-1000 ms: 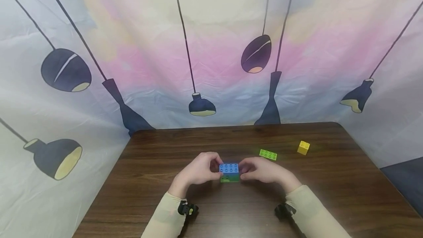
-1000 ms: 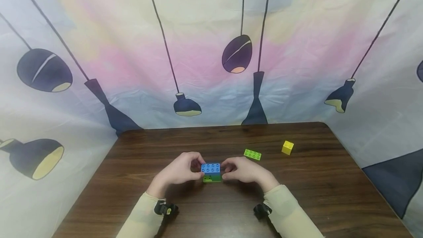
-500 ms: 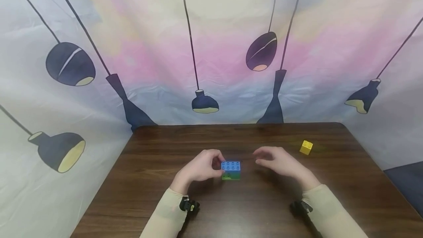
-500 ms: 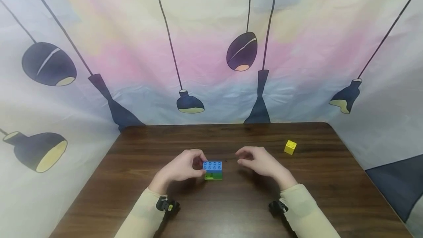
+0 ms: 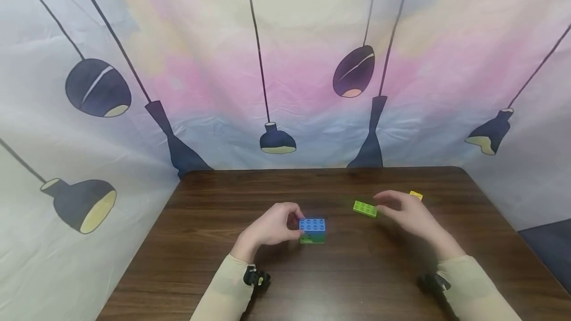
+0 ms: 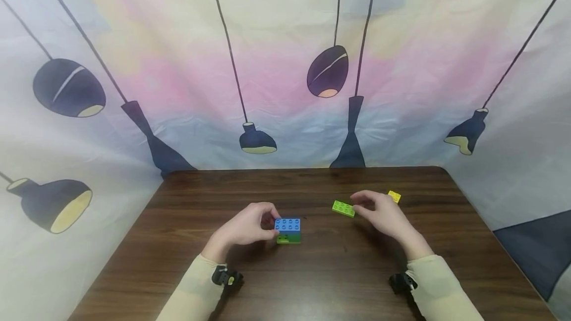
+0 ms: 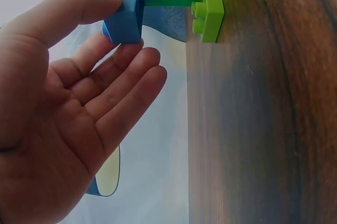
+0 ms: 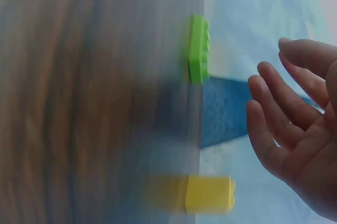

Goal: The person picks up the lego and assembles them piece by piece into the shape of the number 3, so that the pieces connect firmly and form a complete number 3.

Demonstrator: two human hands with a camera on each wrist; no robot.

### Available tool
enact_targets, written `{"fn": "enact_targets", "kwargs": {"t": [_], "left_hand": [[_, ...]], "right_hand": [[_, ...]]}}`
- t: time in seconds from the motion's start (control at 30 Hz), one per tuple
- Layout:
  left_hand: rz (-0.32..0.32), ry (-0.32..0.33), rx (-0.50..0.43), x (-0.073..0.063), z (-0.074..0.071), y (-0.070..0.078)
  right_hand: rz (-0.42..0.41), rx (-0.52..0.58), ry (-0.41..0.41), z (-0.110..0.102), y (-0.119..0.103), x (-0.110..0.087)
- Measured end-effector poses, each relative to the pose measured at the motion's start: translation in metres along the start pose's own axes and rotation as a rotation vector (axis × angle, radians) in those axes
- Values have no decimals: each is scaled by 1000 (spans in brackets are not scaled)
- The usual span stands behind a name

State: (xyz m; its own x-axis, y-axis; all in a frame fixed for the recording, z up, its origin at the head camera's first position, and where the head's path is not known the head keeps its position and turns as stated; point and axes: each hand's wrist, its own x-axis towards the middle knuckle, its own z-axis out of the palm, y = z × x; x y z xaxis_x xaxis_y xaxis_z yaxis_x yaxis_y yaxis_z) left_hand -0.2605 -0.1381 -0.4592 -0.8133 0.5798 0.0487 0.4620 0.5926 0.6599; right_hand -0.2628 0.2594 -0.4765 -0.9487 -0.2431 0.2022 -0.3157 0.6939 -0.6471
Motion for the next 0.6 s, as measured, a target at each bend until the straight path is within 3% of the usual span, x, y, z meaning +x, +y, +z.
{"fn": "enact_targets", "kwargs": {"t": [0.23, 0.6], "left_hand": [[-8, -3, 9, 2, 1, 0], [-18, -1, 8, 1, 1, 0]], "right_hand": [[63, -12, 56, -18, 13, -11], [99, -87, 172, -29, 25, -14]]}}
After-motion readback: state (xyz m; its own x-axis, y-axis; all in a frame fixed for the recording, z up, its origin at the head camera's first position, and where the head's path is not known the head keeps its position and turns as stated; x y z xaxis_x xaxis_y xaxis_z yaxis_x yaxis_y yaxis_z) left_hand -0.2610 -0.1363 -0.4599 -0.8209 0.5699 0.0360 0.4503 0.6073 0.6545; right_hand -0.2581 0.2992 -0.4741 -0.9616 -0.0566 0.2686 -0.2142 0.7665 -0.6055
